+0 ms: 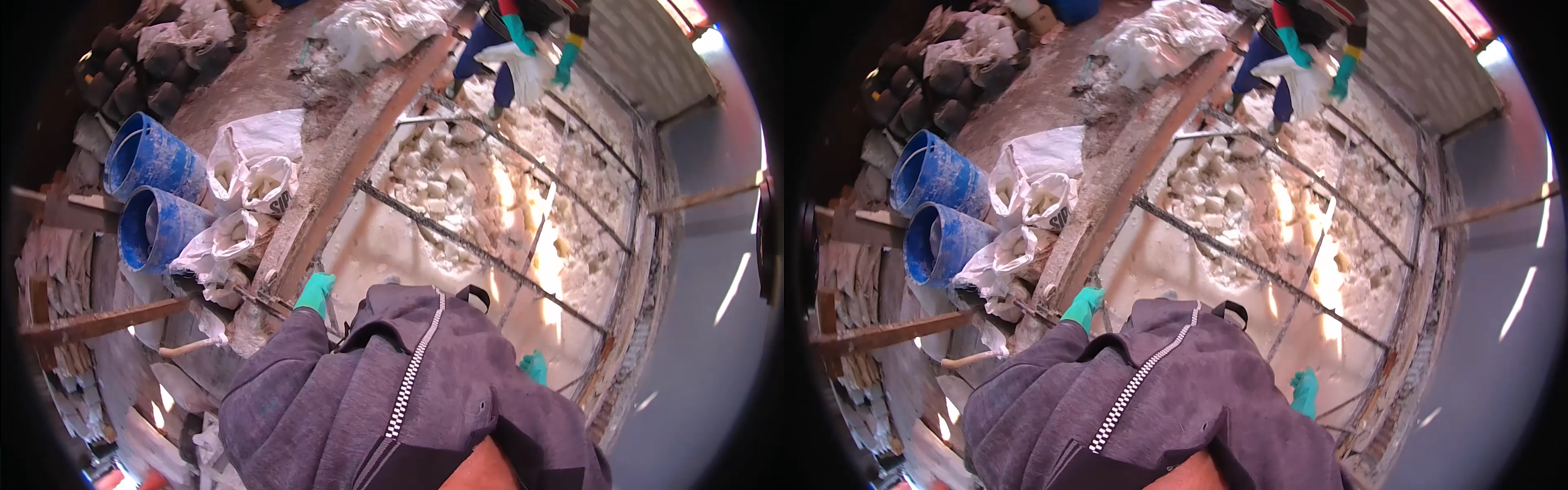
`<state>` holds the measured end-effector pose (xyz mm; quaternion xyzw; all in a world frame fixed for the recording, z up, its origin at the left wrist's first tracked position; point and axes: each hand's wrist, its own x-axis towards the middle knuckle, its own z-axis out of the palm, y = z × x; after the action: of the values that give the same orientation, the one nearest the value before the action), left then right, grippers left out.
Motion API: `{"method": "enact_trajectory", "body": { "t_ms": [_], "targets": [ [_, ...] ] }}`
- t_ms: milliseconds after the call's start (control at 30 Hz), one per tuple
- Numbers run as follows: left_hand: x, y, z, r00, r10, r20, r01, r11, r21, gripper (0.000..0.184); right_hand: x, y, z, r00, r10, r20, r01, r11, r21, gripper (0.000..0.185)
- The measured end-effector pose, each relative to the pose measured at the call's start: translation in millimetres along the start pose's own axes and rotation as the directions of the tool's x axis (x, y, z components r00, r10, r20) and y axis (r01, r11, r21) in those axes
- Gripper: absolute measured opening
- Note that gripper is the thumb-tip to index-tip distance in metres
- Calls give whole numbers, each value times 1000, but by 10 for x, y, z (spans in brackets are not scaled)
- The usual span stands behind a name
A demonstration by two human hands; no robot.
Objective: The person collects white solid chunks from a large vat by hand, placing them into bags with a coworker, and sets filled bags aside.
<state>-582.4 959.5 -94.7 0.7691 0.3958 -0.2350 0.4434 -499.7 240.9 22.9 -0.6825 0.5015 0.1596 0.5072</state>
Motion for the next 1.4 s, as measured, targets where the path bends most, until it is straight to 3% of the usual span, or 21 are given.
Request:
{"method": "enact_trajectory", "body": {
  "t_ms": [100, 200, 267, 300, 333, 367, 500, 567, 667, 700, 800, 833, 933, 967, 1067, 1100, 1200, 1233, 1333, 1400],
  "targets": [
    [352, -475, 105, 990, 87, 109, -116, 948, 296, 37, -85, -1, -146, 994, 81, 79, -69, 988, -139, 52],
    [594, -747, 213, 983, 161, 83, -179, 931, 318, 41, -6, 171, -222, 996, 50, 73, -42, 994, -105, 54],
    [533, -601, 170, 990, 125, 62, -130, 986, 101, 38, -47, 262, -160, 999, 37, -7, -37, 999, -35, 43],
    [518, -528, 192, 999, 31, 34, -27, 994, -103, 37, -58, 303, -148, 998, 36, -50, -36, 999, 2, 39],
    [492, -499, 213, 997, -69, 24, 73, 951, -300, 36, -18, 339, -172, 998, 48, -31, -48, 999, -24, 38],
    [584, -565, 290, 999, -49, 8, 48, 896, -442, 31, 2, 309, -159, 998, 59, -10, -60, 997, -46, 38],
    [191, 11, 187, 992, -117, -39, 70, 794, -604, 33, 500, 210, -81, 995, 10, 97, -9, 1000, -8, 35],
    [113, 114, 253, 970, -197, -140, 70, 784, -616, 38, 981, 140, 47, 1000, 3, 12, -2, 1000, -20, 36],
    [-147, 265, 224, 972, -233, -42, 185, 859, -478, 49, 1175, -314, 133, 996, -88, 33, 87, 995, 51, 34],
    [-141, 307, 294, 930, -364, -59, 316, 869, -381, 54, 1301, -398, 129, 994, -104, 19, 102, 992, 75, 34],
    [-362, 529, 521, 928, -365, -77, 300, 854, -425, 59, 1763, -529, -38, 990, -79, 116, 49, 969, 242, 33],
    [-525, 789, 565, 907, -418, -54, 359, 834, -419, 57, 1891, -509, -93, 991, -65, 116, 37, 973, 227, 33],
    [-713, 1325, 764, 938, -344, -43, 292, 850, -438, 50, 2162, -454, -354, 998, -11, 70, -1, 986, 165, 35],
    [-677, 1375, 830, 962, -268, -60, 220, 882, -417, 36, 2158, -497, -378, 999, 12, 43, -18, 992, 121, 37],
    [-756, 1600, 948, 986, -78, -145, 8, 903, -429, 33, 2266, -672, -466, 987, 150, 56, -149, 989, -15, 41],
    [-857, 1707, 966, 984, -99, -149, 22, 891, -453, 30, 2310, -719, -478, 975, 209, 73, -204, 977, -60, 42],
    [-1052, 1772, 1058, 979, -113, -168, 41, 924, -380, 31, 2533, -859, -398, 973, 190, 129, -193, 981, 9, 46],
    [-1166, 1775, 1081, 975, -184, -127, 126, 922, -367, 30, 2631, -902, -368, 976, 165, 139, -167, 986, 4, 47],
    [-1413, 1857, 1093, 994, -106, 10, 105, 957, -269, 28, 2929, -1048, -278, 979, 119, 167, -115, 993, -34, 50],
    [-1542, 2055, 1126, 970, -244, -10, 233, 938, -255, 32, 3025, -1099, -279, 977, 120, 177, -105, 990, -94, 54]
  ]
}}
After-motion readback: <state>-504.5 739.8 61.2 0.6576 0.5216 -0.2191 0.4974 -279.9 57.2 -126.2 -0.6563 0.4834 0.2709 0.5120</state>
